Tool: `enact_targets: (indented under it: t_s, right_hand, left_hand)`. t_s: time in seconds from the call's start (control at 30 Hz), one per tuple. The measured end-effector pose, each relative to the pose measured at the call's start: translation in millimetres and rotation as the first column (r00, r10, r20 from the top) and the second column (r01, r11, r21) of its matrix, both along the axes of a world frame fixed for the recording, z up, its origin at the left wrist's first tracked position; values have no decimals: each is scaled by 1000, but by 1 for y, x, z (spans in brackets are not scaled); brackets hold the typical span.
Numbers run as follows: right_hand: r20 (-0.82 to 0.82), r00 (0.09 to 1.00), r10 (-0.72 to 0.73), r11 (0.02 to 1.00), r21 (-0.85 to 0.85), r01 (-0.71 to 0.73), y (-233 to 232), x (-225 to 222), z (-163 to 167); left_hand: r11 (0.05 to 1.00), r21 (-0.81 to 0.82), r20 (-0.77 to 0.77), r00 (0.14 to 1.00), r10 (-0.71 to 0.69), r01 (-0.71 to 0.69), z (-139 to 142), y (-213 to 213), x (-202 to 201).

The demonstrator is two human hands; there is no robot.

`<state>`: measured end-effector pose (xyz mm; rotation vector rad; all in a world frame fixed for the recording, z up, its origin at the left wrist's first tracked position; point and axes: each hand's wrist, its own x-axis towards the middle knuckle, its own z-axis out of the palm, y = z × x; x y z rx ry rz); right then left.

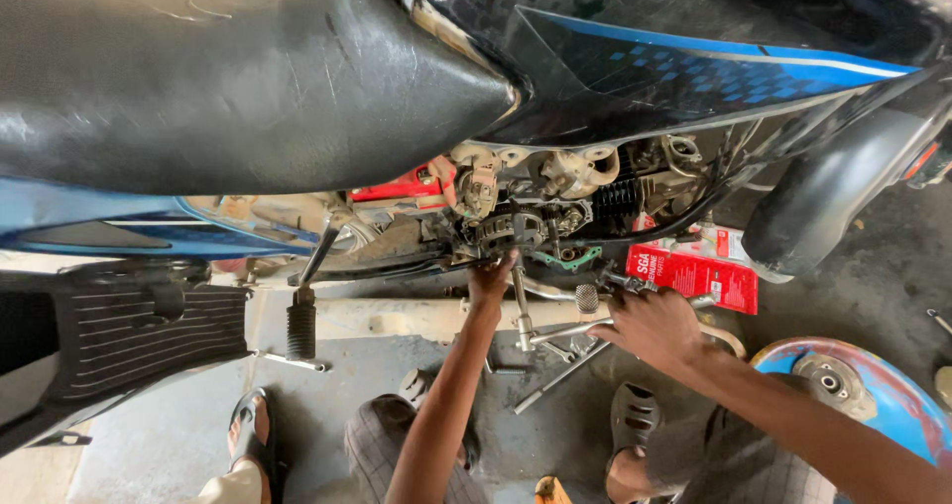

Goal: The person sits on a low stool and works on the exposed engine of a motorcycle. They install a clutch basket, insert bolts, and tighten them using a socket wrench. The person also handles springs and other small engine parts from a blue basin.

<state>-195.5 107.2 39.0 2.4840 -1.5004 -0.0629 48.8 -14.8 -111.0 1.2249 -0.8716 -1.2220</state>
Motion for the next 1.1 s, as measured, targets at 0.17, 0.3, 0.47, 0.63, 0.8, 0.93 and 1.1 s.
enact_targets:
  t_s: [0.17,0.3,0.47,0.63,0.8,0.93,1.1]
  right_hand:
    - [-9,998,57,997,-54,-58,3,-2,-1]
    - [-55,998,9,999,31,-7,4,-1,-3]
    - [-30,996,79,995,-63,-81,7,0,0]
    - [-17,1000,4,1000,-27,-5,7,2,3]
    - [-25,989,-149,978,141,151,4,-1,-3]
    - [-34,980,-197,952,231,199,2,-6,-9]
    - [-38,978,-203,944,259,206,1,-7,-11]
  left_hand:
    - [986,-21,69,984,167,-166,-6,-9,-20]
    - [964,264,-223,974,42,19,-7,-24,-16]
    - [936,348,-53,998,-34,51,-2,-30,-4]
    - [942,301,-127,985,-116,150,11,-22,8]
    - [921,300,-172,964,-204,249,21,-8,17]
    - [924,264,-213,951,-225,278,24,1,25]
    - [931,265,-205,958,-198,249,23,2,25]
